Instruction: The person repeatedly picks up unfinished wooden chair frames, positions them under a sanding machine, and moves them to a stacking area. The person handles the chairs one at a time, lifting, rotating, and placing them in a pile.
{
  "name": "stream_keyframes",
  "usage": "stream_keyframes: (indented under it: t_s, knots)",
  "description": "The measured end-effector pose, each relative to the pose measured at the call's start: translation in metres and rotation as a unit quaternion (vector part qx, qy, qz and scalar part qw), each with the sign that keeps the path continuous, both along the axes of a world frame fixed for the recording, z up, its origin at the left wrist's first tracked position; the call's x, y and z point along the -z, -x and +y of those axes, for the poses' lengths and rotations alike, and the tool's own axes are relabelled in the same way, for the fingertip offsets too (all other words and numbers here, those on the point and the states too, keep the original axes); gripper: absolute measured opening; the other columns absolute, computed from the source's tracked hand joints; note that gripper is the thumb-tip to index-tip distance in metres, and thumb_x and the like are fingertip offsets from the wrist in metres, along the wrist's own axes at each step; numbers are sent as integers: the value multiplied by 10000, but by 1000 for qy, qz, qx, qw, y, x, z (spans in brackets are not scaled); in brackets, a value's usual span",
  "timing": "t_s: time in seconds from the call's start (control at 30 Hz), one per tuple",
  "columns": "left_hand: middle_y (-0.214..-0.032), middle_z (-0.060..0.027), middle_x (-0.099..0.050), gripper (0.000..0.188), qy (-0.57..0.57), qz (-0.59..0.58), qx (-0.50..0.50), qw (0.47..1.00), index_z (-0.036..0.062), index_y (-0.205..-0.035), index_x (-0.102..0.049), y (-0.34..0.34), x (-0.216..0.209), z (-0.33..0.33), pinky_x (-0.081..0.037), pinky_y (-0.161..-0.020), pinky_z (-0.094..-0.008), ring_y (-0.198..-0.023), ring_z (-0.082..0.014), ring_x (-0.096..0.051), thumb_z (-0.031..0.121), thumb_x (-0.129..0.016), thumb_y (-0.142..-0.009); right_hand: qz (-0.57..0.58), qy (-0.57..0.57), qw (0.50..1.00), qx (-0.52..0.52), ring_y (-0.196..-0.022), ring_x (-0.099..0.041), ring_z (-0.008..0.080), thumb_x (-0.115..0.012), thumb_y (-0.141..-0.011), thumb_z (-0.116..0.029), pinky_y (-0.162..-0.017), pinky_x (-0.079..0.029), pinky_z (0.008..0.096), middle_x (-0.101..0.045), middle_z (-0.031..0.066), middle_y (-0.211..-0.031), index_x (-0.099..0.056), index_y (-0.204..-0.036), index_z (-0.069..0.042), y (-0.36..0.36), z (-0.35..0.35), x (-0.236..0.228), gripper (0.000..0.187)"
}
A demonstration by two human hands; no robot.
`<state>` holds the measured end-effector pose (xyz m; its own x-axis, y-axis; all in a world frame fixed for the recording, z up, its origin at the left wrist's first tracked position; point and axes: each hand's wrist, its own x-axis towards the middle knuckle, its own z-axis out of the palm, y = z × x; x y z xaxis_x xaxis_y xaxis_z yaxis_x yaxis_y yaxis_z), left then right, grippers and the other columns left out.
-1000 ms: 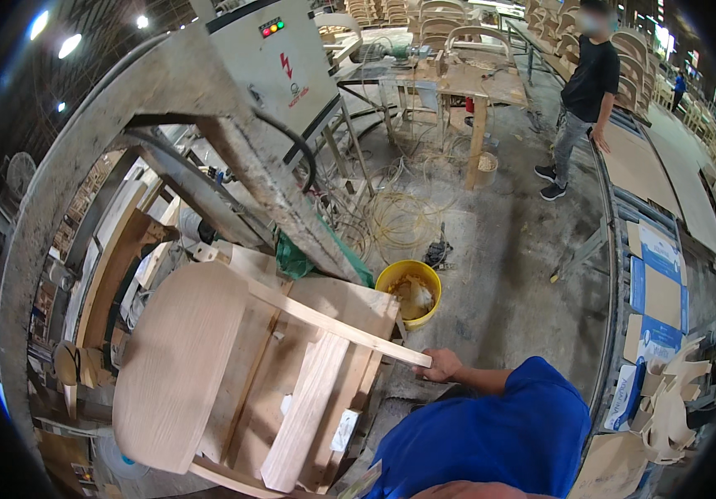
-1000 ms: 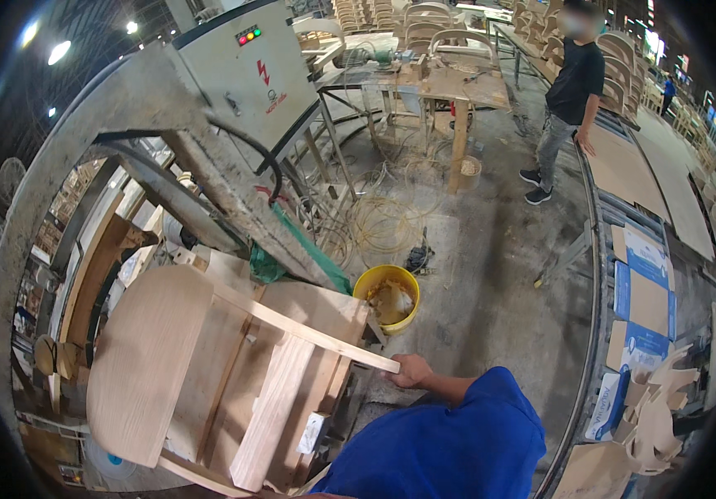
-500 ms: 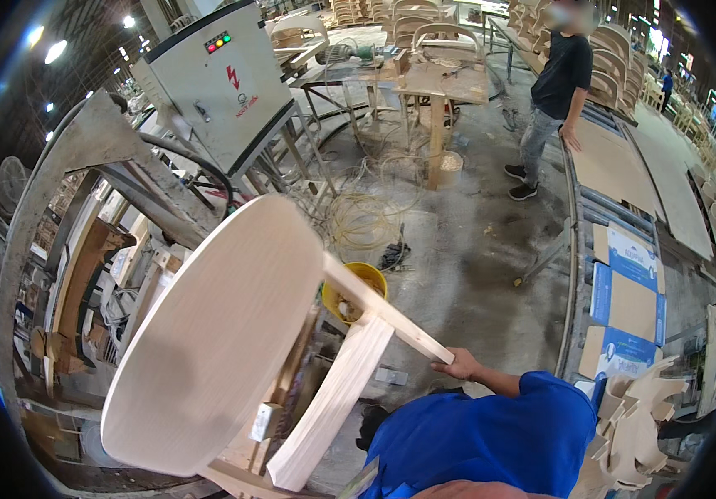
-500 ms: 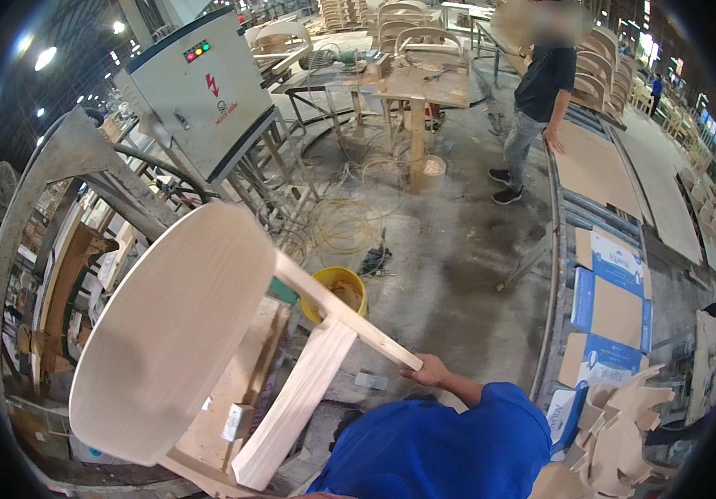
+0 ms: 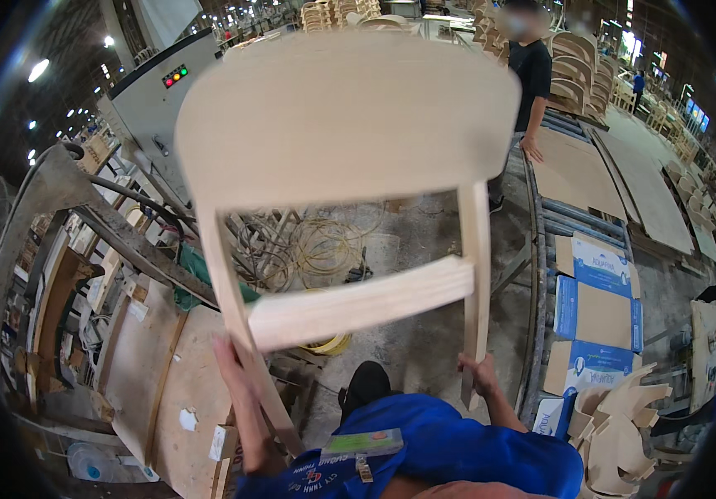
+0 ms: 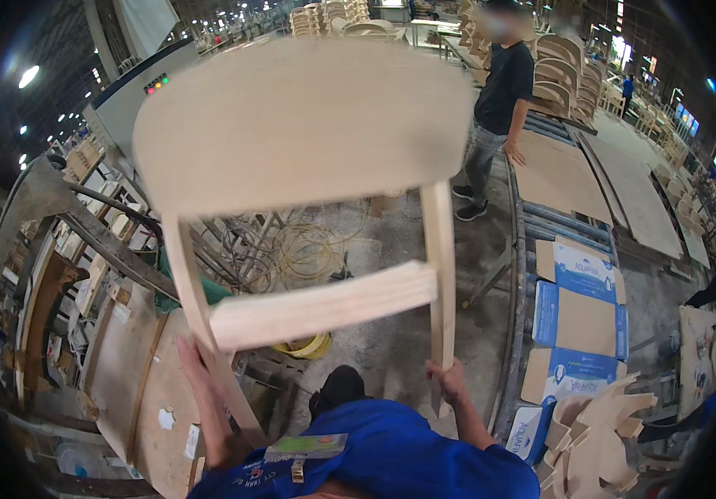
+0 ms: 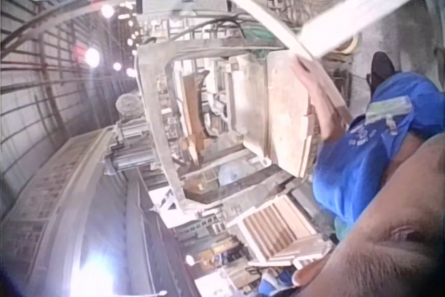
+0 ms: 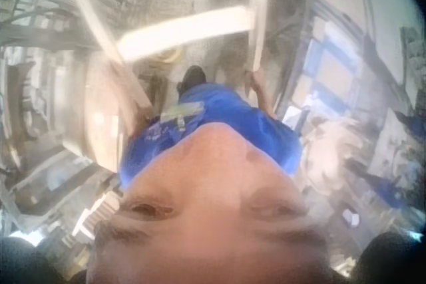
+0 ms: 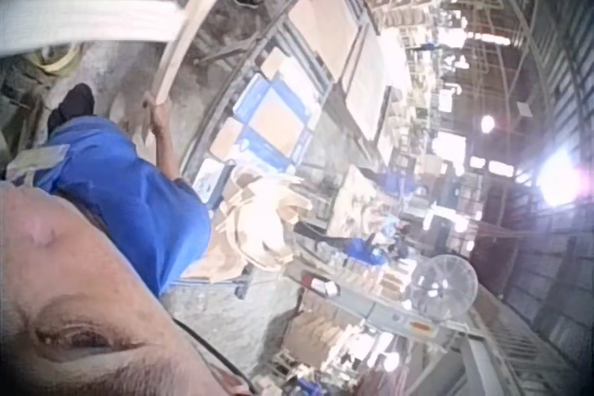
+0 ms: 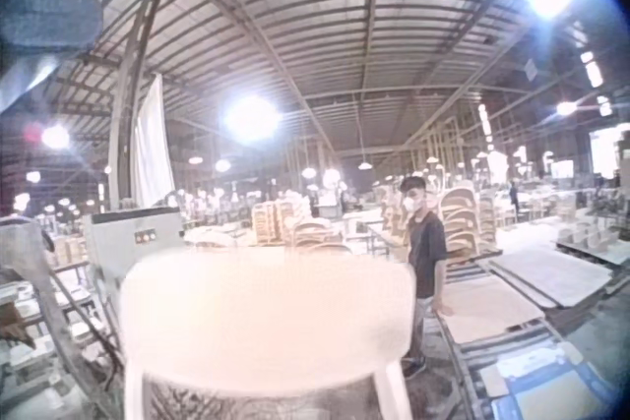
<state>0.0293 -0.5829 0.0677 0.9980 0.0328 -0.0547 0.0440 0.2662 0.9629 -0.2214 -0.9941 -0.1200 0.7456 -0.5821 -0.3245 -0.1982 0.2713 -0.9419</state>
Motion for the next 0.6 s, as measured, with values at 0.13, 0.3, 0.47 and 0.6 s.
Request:
stream_keyframes:
  t_s: [0.13, 0.3, 0.47, 0.6]
  knots:
    - [-1025, -67, -660, 611, -50, -160, 142, 976, 34, -1379, -544, -84, -74, -94, -539, -768, -310, -854, -146, -654, 541, -514, -1040, -46, -6, 996, 81, -680, -659, 186, -767, -865, -180, -636, -521, 343, -663, 67, -749, -657, -974, -24, -56, -52, -40, 220]
    - [-882, -33, -629, 350, -204, -163, 218, 940, 44, -1252, -532, -166, -15, -133, -533, -628, -286, -723, -132, -641, 244, -659, -994, -131, -31, 979, 154, -665, -643, 187, -790, -857, -160, -626, -530, 336, -645, 57, -760, -650, -981, -22, -148, -114, -85, 232]
    - [-790, -124, -669, 369, -326, -126, 88, 933, -28, -1004, -656, -250, 74, -187, -530, -694, -379, -707, -203, -608, 275, -817, -870, -82, 18, 971, 225, -646, -634, 182, -762, -851, -117, -598, -532, 326, -617, 61, -751, -607, -1004, -29, -233, -169, -94, 235]
    - [-771, -131, -699, 343, -332, -53, 128, 933, -39, -997, -689, -317, 95, -225, -528, -671, -381, -697, -211, -656, 253, -798, -855, -33, 35, 975, 217, -614, -623, 176, -742, -840, -106, -562, -522, 333, -611, 61, -743, -599, -1007, -22, -282, -196, -108, 235]
